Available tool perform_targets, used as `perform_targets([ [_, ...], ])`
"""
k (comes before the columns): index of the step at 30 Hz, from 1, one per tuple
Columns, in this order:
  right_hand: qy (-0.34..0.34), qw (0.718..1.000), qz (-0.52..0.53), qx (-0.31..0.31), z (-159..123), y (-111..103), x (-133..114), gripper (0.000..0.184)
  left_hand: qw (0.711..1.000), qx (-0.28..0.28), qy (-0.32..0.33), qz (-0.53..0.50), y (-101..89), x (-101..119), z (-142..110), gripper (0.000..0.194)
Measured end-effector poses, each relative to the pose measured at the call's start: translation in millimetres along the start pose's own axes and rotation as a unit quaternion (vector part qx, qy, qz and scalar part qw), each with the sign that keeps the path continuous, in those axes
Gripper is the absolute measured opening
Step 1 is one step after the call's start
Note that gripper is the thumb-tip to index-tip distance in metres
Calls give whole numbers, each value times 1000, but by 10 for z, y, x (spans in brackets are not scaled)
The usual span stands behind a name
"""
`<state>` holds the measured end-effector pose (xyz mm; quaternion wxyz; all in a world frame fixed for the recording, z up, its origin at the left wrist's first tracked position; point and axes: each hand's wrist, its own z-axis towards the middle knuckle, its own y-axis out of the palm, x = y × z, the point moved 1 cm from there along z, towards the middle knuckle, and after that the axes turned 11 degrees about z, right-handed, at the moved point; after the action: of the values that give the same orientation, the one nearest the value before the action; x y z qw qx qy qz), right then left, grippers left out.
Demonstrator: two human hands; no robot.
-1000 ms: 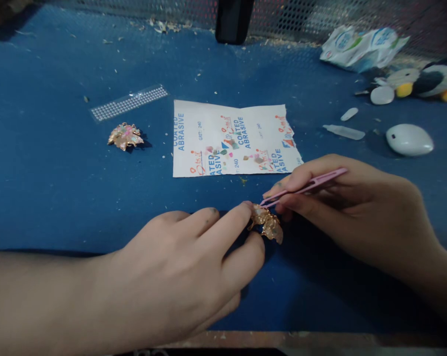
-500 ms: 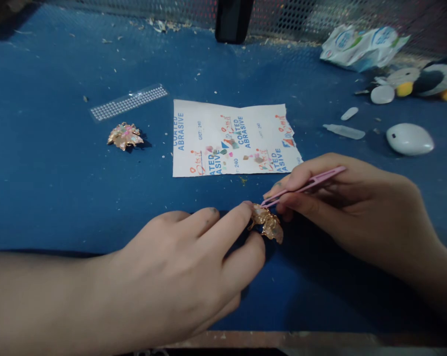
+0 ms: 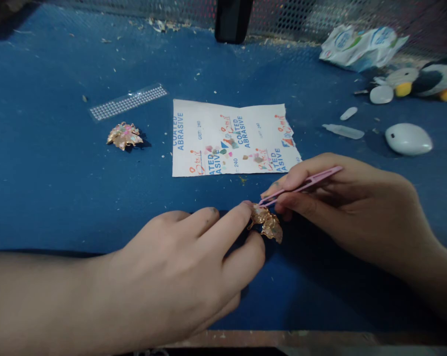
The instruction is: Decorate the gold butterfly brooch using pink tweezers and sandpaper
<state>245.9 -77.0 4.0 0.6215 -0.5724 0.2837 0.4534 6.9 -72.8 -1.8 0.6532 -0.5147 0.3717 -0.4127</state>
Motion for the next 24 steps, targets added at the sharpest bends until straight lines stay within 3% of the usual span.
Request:
perform_targets([
  [12,-1,1000,-14,6,43,1,35,7,1000,9,0,6,-10,-7,-5,35],
  [24,44,996,75,-31,78,-16,76,12,1000,14,-3,11,7,-1,-14,31],
])
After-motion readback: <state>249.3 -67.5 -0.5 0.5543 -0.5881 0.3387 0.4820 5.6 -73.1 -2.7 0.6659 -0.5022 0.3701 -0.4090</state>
